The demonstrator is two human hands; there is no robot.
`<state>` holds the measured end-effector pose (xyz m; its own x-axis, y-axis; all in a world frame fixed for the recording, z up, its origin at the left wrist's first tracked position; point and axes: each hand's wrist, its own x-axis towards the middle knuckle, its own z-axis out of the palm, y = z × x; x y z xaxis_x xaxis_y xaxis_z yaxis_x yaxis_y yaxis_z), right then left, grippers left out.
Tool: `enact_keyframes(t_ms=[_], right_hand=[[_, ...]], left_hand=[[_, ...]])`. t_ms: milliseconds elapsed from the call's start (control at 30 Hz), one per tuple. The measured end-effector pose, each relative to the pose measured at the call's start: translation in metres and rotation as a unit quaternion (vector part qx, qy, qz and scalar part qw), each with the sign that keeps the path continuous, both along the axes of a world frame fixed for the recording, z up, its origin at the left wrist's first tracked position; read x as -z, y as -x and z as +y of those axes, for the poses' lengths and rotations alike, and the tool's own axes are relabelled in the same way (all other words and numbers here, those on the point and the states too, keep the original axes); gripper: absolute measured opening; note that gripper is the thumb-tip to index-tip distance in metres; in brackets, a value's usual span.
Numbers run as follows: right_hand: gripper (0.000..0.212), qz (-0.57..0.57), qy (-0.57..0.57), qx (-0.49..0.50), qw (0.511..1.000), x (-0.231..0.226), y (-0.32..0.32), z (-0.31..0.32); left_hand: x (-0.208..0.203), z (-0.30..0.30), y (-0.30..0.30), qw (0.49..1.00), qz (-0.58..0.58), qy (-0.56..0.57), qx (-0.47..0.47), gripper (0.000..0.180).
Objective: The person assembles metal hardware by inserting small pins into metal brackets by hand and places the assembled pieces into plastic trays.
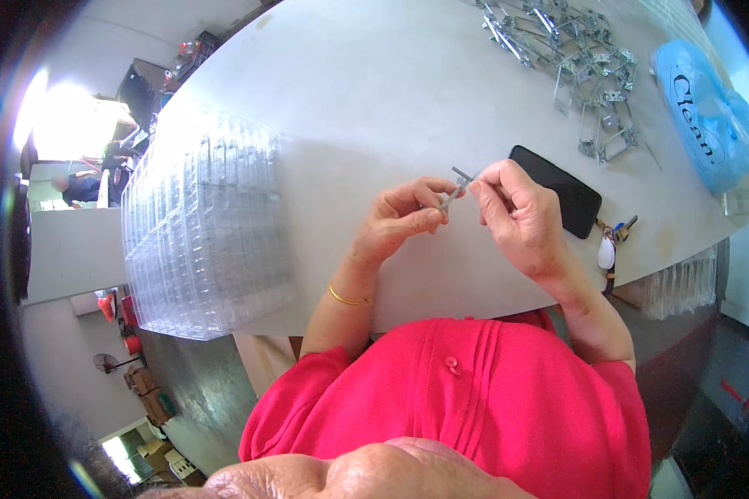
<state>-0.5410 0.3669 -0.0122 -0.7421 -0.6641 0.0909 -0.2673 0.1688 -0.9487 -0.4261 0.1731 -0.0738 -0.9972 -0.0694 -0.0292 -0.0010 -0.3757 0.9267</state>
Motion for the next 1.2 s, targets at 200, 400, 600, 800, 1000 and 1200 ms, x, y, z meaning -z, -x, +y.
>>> enact_keyframes(t_ms=[200,400,600,800,1000,1200], right_hand=[[0.01,-0.109,-0.009,-0.018,0.994,-0.003,0.0,-0.003],[0.025,-0.129,-0.026,-0.017,0.991,-0.007,0.001,0.0],[0.041,-0.141,-0.037,-0.083,0.986,-0.017,0.0,0.002],[0.052,-0.13,-0.024,-0.088,0.987,-0.023,-0.006,0.008],[0.058,-0.121,-0.033,-0.087,0.988,-0.029,-0.011,0.012],[0.055,-0.142,-0.029,-0.076,0.986,-0.025,-0.008,0.017]], left_hand=[[0.001,0.001,-0.001,1.0,-0.002,0.011,-0.011,0.01],[-0.002,0.002,-0.001,1.0,-0.007,0.023,-0.009,0.01],[0.002,0.002,-0.001,1.0,-0.005,0.001,-0.018,0.011],[0.002,0.0,0.001,0.997,0.019,-0.068,-0.003,0.013],[-0.001,0.0,0.001,0.997,0.029,-0.073,-0.016,0.015],[0.008,-0.013,0.004,0.977,0.085,-0.194,-0.031,0.012]])
